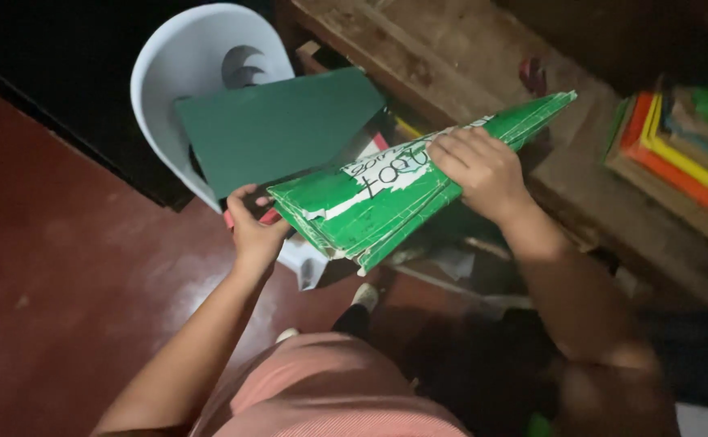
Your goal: Dusting and organizing school/office folders into a storage box.
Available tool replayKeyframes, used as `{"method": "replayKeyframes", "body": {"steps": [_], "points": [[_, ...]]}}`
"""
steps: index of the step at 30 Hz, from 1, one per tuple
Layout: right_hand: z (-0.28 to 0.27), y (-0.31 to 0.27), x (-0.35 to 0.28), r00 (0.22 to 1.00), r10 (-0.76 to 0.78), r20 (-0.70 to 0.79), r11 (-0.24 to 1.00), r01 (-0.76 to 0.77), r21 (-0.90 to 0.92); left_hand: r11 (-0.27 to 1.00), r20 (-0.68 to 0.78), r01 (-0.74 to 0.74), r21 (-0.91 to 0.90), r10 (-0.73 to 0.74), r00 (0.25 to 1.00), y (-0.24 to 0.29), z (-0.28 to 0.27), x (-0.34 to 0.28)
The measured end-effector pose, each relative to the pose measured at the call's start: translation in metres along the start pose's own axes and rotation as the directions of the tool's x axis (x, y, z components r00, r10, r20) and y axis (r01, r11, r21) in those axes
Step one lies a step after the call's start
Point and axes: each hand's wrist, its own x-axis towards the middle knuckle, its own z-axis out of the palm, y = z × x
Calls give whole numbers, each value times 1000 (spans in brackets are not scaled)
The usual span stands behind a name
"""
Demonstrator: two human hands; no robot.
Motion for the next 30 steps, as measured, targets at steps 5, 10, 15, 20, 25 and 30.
{"method": "replayKeyframes", "body": {"steps": [5,10,15,20,25,30], "points": [[1,-57,3,995,50,-91,999,-50,3,945,-6,316,-82,-317,948,-66,-40,-1],[18,-76,16,992,13,-123,998,-20,-56,583,414,716,-383,-585,698,-57,-54,6],[68,-99,6,981,7,-195,994,-29,-107,289,539,739,-609,-533,653,-52,-64,20],[84,-144,19,947,116,-300,993,-115,19,420,424,712,-563,-592,685,-82,-58,32],[81,-155,11,932,188,-310,981,-163,104,473,302,664,-579,-632,713,-132,-53,40],[81,-151,18,913,198,-358,980,-181,81,512,278,614,-600,-586,761,-89,-47,36]]}}
